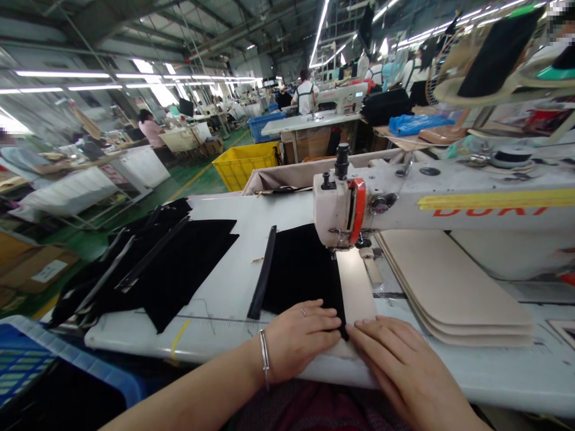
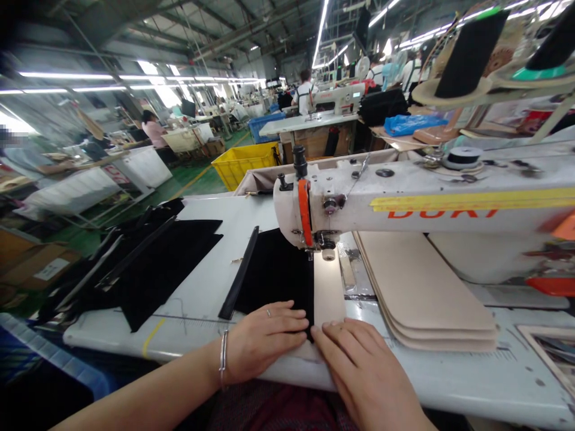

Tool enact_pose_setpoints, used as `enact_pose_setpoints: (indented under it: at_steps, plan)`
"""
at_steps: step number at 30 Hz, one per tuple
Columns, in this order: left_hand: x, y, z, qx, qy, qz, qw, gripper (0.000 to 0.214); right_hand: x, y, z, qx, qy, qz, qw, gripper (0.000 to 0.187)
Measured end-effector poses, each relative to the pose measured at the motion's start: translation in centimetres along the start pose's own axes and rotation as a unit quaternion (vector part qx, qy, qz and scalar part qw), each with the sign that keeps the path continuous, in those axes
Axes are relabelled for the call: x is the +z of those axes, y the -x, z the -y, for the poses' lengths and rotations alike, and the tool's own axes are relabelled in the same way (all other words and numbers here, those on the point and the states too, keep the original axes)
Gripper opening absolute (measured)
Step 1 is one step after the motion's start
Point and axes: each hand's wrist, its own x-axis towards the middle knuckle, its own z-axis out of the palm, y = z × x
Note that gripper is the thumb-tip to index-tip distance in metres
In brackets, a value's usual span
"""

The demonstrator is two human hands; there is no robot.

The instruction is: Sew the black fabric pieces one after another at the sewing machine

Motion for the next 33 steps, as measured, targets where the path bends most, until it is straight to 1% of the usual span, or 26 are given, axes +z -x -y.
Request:
enact_pose_setpoints:
  at_steps: [2,4,7,12,15,23,26,30,33]
  plan:
    - [0.1,-0.2,0.4,0.005,0.001,-0.005,1.0,0.023,0.2,-0.1,-0.1,0.013,0.002,0.025,1.0,0.049]
    - [0.2,-0.5,0.9,0.007,-0.004,-0.005,1.0,0.022,0.4,-0.2,-0.2,0.022,0.002,0.037,0.999,0.051]
    - [0.2,-1.2,1.7,0.006,-0.016,0.001,1.0,0.023,0.5,-0.6,-0.4,0.037,-0.003,0.033,0.999,0.052]
    - [0.2,-2.1,3.3,0.009,-0.024,-0.011,1.0,0.026,0.4,-2.0,-0.8,0.069,-0.032,0.01,0.997,0.043]
    - [0.2,-2.7,4.3,0.005,-0.035,-0.001,0.999,0.029,0.3,-2.9,-1.1,0.083,-0.028,0.006,0.996,0.037]
    - [0.1,-4.2,7.0,-0.01,-0.046,0.026,0.999,0.03,0.5,-4.8,-2.4,0.092,-0.012,0.024,0.995,0.035]
    - [0.1,-4.7,7.9,-0.019,-0.046,0.018,0.999,0.026,0.8,-5.5,-3.0,0.091,-0.003,0.025,0.996,0.036]
    - [0.1,-5.3,9.0,-0.047,-0.035,-0.001,0.998,0.023,1.2,-6.3,-3.7,0.092,0.015,0.027,0.995,0.039]
    - [0.2,-5.8,10.0,-0.056,-0.026,-0.004,0.998,0.022,1.3,-6.8,-4.1,0.094,0.023,0.028,0.995,0.041]
